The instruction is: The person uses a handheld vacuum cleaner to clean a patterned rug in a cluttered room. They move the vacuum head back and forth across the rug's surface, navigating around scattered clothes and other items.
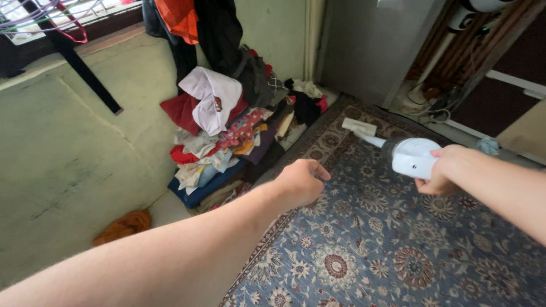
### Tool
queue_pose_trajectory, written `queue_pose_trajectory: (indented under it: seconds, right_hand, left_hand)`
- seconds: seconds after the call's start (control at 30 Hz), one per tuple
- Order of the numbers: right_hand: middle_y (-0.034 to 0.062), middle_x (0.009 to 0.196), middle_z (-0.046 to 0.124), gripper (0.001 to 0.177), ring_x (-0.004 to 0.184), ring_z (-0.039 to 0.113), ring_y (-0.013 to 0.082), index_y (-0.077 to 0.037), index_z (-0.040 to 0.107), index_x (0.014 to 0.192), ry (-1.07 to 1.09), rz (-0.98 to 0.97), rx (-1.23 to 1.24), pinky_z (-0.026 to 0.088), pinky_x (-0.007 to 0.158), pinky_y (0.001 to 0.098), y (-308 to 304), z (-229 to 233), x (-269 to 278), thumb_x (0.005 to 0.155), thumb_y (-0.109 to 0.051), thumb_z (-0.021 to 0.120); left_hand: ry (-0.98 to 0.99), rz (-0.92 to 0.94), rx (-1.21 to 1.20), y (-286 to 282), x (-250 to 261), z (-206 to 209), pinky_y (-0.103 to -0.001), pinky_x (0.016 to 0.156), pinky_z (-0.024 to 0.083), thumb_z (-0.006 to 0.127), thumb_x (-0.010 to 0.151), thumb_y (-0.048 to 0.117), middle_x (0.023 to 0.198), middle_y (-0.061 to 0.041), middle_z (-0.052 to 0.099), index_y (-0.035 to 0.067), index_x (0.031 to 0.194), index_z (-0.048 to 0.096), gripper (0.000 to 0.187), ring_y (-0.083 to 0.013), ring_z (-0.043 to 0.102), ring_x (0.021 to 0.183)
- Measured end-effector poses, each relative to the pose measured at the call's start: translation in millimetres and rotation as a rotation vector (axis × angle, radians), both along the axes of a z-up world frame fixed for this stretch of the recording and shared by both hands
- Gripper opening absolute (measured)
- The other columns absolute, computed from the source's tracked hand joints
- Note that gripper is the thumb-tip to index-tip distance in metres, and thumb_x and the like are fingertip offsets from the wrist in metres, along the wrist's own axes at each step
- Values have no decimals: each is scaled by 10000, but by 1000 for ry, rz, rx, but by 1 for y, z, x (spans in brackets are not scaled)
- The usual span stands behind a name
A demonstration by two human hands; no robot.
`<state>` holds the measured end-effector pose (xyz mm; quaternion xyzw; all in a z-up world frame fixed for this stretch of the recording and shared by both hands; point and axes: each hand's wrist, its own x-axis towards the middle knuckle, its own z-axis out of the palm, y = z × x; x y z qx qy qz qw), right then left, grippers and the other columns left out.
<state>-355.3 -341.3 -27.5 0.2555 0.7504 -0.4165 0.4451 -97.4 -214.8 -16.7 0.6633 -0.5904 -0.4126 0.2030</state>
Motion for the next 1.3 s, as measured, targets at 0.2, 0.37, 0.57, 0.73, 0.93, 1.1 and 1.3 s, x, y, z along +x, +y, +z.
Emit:
queue_pose_trajectory:
  seconds: [0.2,0.37,0.57,0.73,0.93,1.1,1.3]
  right_hand:
    - [43,928,615,314,824,603,193,-69,591,927,34,-2,-19,485,655,368,-9,-5,-22,666,-159,741]
    - [13,926,597,315,849,584,175,-98,597,893,58,54,22,478,660,350,33,-10,-46,642,-198,758]
    - [-6,855,574,290,795,562,169,-132,571,819,48,164,59,440,625,340,131,-12,-86,632,-273,742]
    - [-39,784,559,291,721,547,127,-147,544,765,42,89,83,421,591,309,242,0,-100,615,-257,768]
    - [-81,710,531,293,685,515,117,-150,520,739,-61,112,54,414,612,335,410,7,-96,624,-280,756]
    - [-106,688,543,224,651,525,87,-202,549,761,-164,84,25,404,604,300,536,3,-108,658,-318,711]
    - [-99,694,578,278,675,555,97,-220,643,850,-525,307,-20,414,590,283,638,-13,-163,717,-464,650]
  left_hand:
    - [17,7,21,5,-1,2,-295,756,493,521,656,49,916,-89,650,145,962,648,345,-205,639,841]
    - [-33,-27,2,26,-2,12,-281,734,479,506,655,40,875,-105,660,156,966,654,363,-192,627,808]
    - [22,-68,47,78,-5,30,-296,656,497,486,661,33,794,-114,665,156,968,639,364,-193,649,717]
    - [19,-156,-71,141,-5,27,-289,643,490,485,658,32,797,-102,657,164,940,656,356,-180,634,700]
    - [34,-277,-150,249,7,4,-283,669,486,483,683,55,851,-105,669,156,890,669,296,-189,636,770]
    - [8,-354,-111,322,18,7,-297,633,505,546,671,66,869,-103,661,168,904,657,277,-189,643,744]
    - [8,-386,-69,380,3,26,-311,633,509,541,706,51,864,-96,658,200,943,669,308,-176,642,720]
